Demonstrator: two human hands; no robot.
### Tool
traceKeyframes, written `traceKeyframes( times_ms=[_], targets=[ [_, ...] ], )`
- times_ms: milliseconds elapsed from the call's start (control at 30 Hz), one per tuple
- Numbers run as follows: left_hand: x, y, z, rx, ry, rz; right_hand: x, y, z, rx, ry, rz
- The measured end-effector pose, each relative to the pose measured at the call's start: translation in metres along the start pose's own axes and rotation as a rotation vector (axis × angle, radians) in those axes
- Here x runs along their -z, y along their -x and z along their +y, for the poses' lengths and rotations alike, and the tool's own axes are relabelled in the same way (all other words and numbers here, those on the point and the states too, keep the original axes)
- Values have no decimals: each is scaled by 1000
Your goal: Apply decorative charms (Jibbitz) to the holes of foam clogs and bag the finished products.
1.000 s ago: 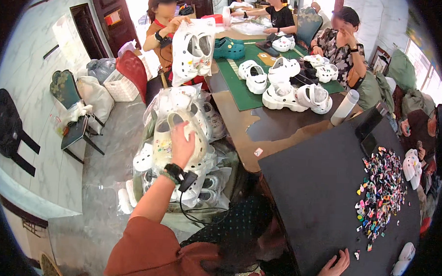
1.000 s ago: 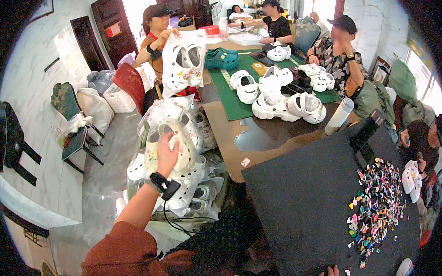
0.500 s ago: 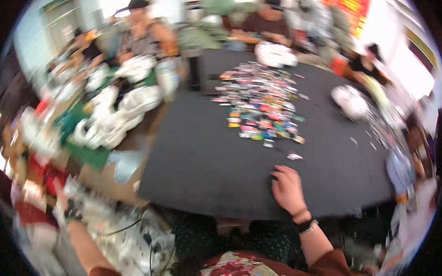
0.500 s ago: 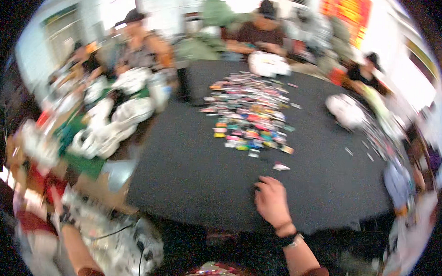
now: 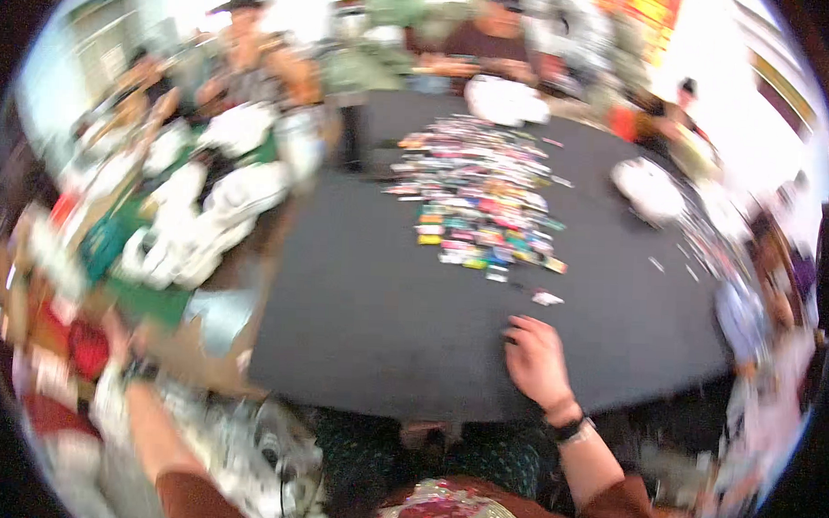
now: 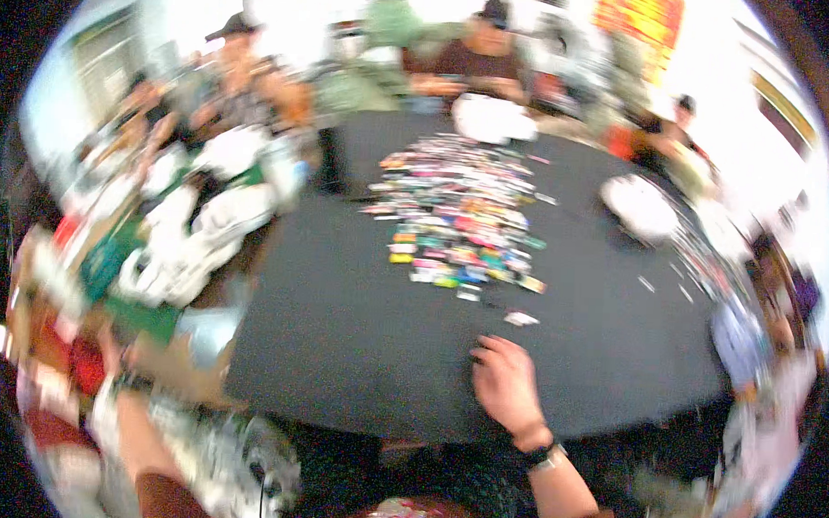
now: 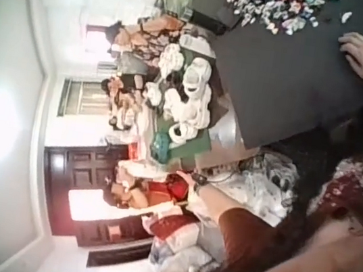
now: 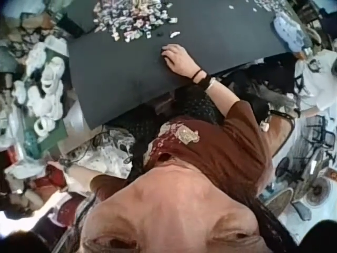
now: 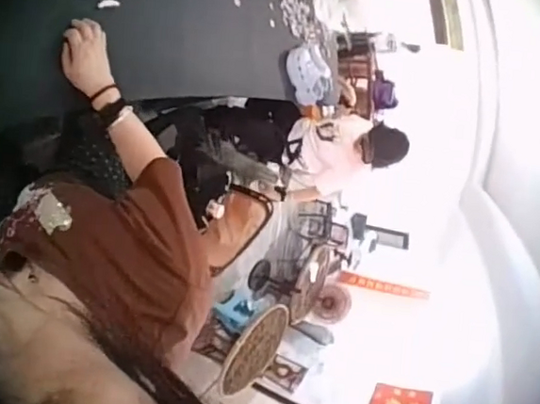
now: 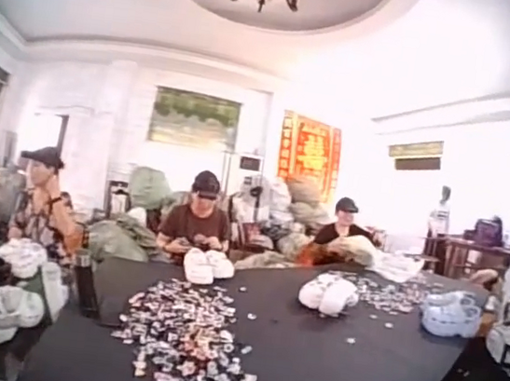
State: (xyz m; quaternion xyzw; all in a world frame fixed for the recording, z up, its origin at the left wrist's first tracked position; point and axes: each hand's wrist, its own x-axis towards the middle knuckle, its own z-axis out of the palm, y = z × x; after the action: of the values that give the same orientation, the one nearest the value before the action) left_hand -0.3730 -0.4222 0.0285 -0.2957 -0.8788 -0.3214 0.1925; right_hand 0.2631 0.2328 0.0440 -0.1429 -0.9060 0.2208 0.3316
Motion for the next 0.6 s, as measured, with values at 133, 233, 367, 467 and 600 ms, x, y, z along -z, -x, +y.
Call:
traceKeyframes(
  times_ms=[133,233,367,467,600],
  targets=[
    [-75,44,7,454,-355,-18,11,13,1,-137,216,-76],
    [-88,33,62,878,-18,260,14,2,-17,-86,264,-150],
    [-35,53,76,1014,330,678,-3,-45,-67,-80,238,-287],
    [-55,73,99,943,366,550,-13,-32,-20,152,232,-202],
    [-96,71,144,968,-636,9,4,-14,-18,133,278,-269]
  ],
)
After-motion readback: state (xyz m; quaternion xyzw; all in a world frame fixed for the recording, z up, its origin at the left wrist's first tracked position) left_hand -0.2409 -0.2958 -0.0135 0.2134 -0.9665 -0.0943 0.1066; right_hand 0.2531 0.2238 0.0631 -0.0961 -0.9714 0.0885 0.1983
